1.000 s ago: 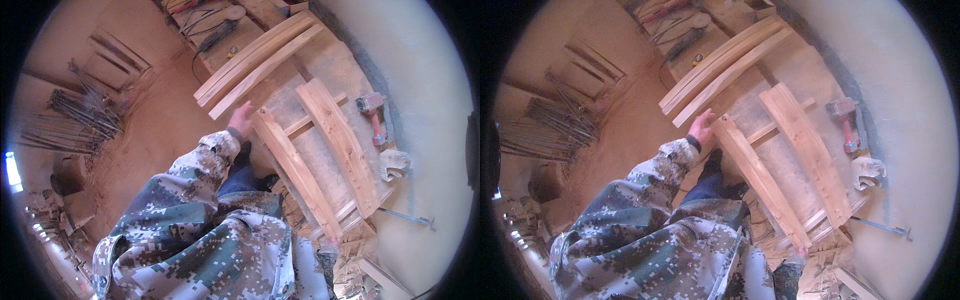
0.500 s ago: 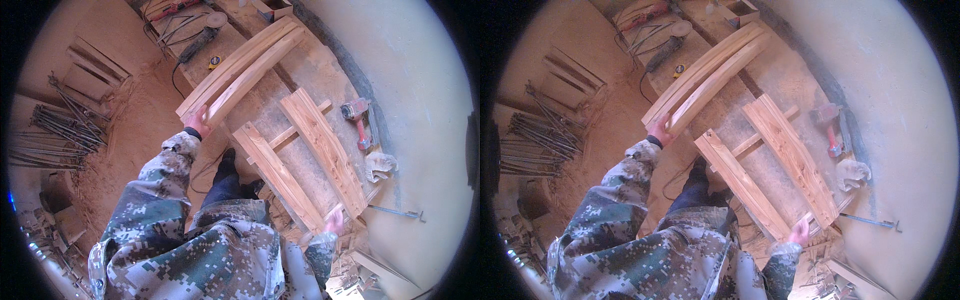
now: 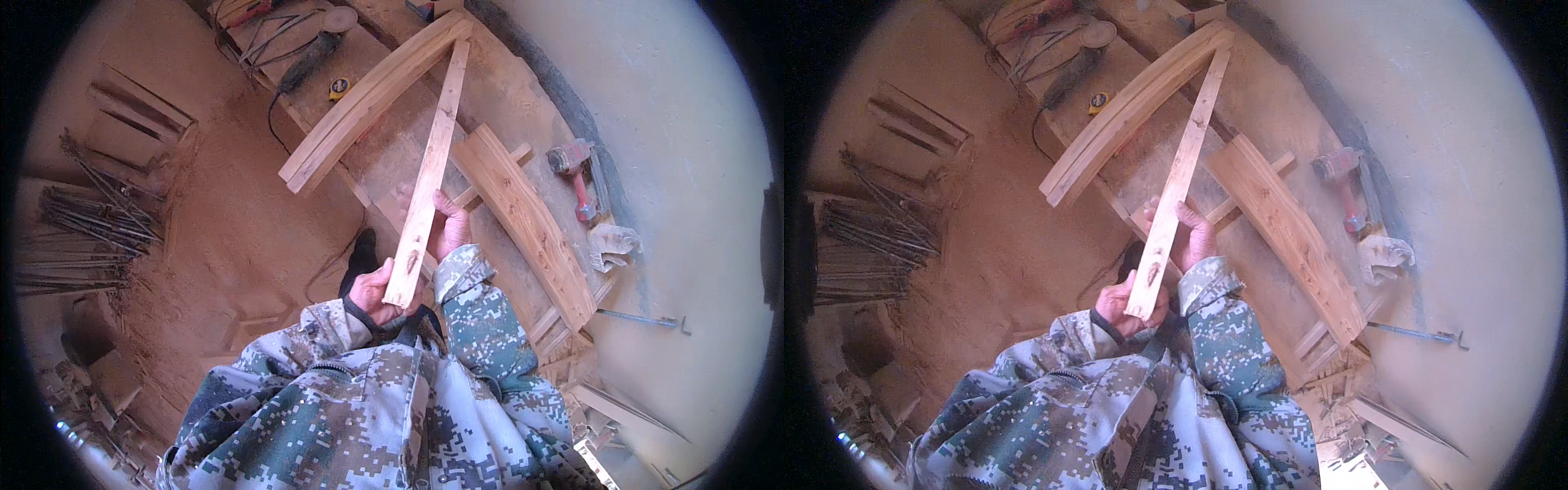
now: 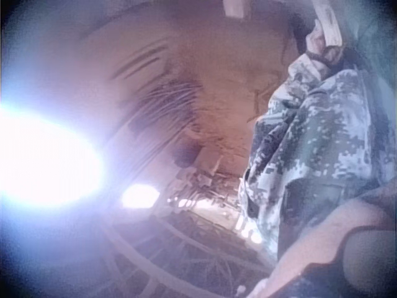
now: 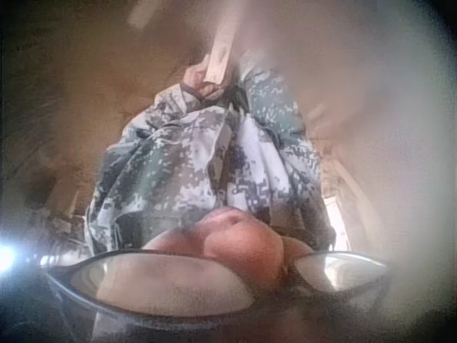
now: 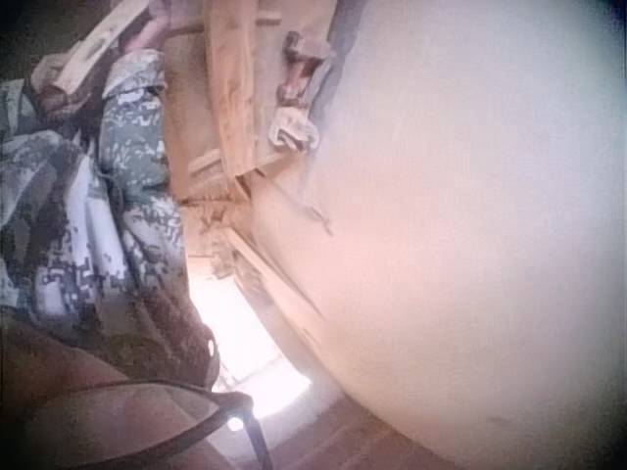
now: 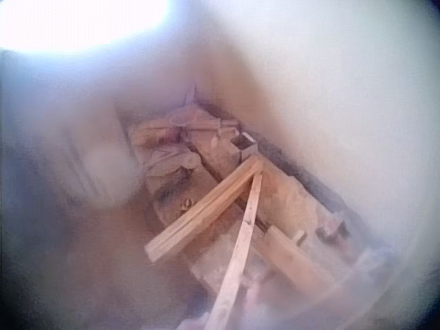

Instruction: The person repeatedly picks up wooden planks, aligns them on a workbench, and marks them with a pencil. The person handles each plank individually, adjusting its position before marking it.

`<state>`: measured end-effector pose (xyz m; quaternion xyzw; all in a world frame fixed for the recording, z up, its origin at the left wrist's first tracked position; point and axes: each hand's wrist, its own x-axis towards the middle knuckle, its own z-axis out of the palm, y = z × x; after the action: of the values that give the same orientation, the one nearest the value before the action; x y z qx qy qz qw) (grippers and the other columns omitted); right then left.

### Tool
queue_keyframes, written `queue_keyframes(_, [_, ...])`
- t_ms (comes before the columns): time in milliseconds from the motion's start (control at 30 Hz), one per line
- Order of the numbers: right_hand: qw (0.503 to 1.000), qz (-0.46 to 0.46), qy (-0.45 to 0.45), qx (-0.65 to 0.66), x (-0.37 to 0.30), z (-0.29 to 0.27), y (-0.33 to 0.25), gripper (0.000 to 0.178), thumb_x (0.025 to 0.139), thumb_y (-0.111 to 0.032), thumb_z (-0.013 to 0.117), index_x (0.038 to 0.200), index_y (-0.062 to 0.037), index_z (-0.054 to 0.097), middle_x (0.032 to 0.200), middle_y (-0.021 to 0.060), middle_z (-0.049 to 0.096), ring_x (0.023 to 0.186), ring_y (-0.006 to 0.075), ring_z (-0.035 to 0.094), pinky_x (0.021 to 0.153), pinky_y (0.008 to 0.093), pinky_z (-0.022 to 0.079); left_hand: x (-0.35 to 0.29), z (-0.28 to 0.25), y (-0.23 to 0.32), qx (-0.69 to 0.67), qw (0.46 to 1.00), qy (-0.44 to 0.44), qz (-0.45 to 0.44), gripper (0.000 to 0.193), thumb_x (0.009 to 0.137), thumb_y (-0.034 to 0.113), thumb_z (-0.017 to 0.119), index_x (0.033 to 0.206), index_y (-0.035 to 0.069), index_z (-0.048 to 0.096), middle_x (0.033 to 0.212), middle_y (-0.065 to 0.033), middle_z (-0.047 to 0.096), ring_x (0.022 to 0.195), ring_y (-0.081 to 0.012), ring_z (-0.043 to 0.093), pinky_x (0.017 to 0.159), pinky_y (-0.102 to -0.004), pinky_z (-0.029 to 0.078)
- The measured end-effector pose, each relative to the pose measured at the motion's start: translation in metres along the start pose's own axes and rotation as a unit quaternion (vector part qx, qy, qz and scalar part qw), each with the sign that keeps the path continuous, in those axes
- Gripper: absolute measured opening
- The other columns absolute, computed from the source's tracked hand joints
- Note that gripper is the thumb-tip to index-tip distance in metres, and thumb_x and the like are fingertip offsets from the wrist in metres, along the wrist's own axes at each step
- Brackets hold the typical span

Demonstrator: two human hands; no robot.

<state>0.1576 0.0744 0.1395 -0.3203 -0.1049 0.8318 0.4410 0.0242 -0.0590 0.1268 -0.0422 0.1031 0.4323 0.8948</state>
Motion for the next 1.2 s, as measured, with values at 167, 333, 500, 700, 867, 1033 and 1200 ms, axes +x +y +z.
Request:
queue_keyframes(167, [1.000,-0.001,-0.013,0.013,-0.017,-0.020,-0.013,0.048,0.081,-0.012,0.065,0.126,-0.0055,0.049,0.109,0.0143,0.061,0.093,0.0272,0.063,0.081,0.0400,0.054,0.013,-0.013,0.001,0.094,0.994,0.010,-0.054,0.046,0.092,0.034,0.053,0.122,-0.002,0.053,0.113,-0.0164,0.062,0.102,-0.0314,0.060,0.092,-0.0453,0.046])
queue_keyframes(333, [0.991,-0.053,-0.005,-0.126,-0.042,-0.032,-0.022,0.068,0.075,-0.015,0.067,0.136,-0.0030,0.040,0.118,0.0213,0.058,0.092,0.0285,0.063,0.082,0.0399,0.055,0.053,-0.025,0.041,0.217,0.967,0.134,0.002,0.049,0.093,0.028,0.057,0.131,0.000,0.045,0.115,-0.0118,0.062,0.101,-0.0235,0.061,0.089,-0.0379,0.047])
queue_keyframes(500, [0.984,-0.025,-0.040,-0.171,-0.067,-0.020,-0.034,0.089,0.062,-0.024,0.076,0.138,-0.0004,0.036,0.112,0.0199,0.057,0.089,0.0262,0.063,0.077,0.0361,0.055,0.112,0.015,0.085,0.229,0.962,0.070,0.132,0.046,0.093,0.025,0.055,0.132,0.001,0.044,0.115,-0.0136,0.062,0.104,-0.0251,0.060,0.092,-0.0379,0.045])
queue_keyframes(700, [0.974,0.041,0.015,-0.220,-0.062,0.023,-0.037,0.098,0.054,-0.027,0.076,0.139,0.0013,0.035,0.111,0.0207,0.058,0.083,0.0255,0.064,0.075,0.0351,0.054,0.144,0.060,0.157,0.106,0.985,0.015,0.132,0.036,0.096,0.028,0.050,0.119,0.002,0.053,0.112,-0.0130,0.062,0.101,-0.0255,0.062,0.090,-0.0386,0.048])
queue_keyframes(867, [0.961,0.021,0.045,-0.271,-0.049,0.018,-0.033,0.105,0.049,-0.025,0.077,0.140,0.0020,0.033,0.114,0.0209,0.057,0.093,0.0271,0.063,0.086,0.0362,0.052,0.135,0.068,0.177,0.047,0.991,0.015,0.128,0.037,0.097,0.033,0.048,0.119,0.004,0.053,0.110,-0.0118,0.062,0.097,-0.0259,0.063,0.091,-0.0384,0.049])
queue_keyframes(1033, [0.715,-0.034,0.134,-0.685,-0.077,0.016,-0.052,0.098,0.058,-0.012,0.083,0.140,0.0058,0.033,0.142,0.0222,0.041,0.130,0.0289,0.042,0.108,0.0358,0.034,0.142,0.059,0.175,0.011,0.984,0.073,0.162,0.044,0.096,0.042,0.046,0.119,0.006,0.055,0.111,-0.0058,0.064,0.100,-0.0224,0.060,0.095,-0.0407,0.044])
queue_keyframes(1200, [0.498,-0.111,0.232,-0.828,-0.098,0.032,-0.051,0.089,0.057,-0.006,0.081,0.138,-0.0078,0.043,0.109,0.0174,0.054,0.105,0.0364,0.054,0.092,0.0428,0.044,0.156,0.033,0.162,0.011,0.985,0.091,0.143,0.067,0.092,0.053,0.045,0.135,0.002,0.040,0.139,-0.0156,0.046,0.130,-0.0341,0.039,0.110,-0.0511,0.024])
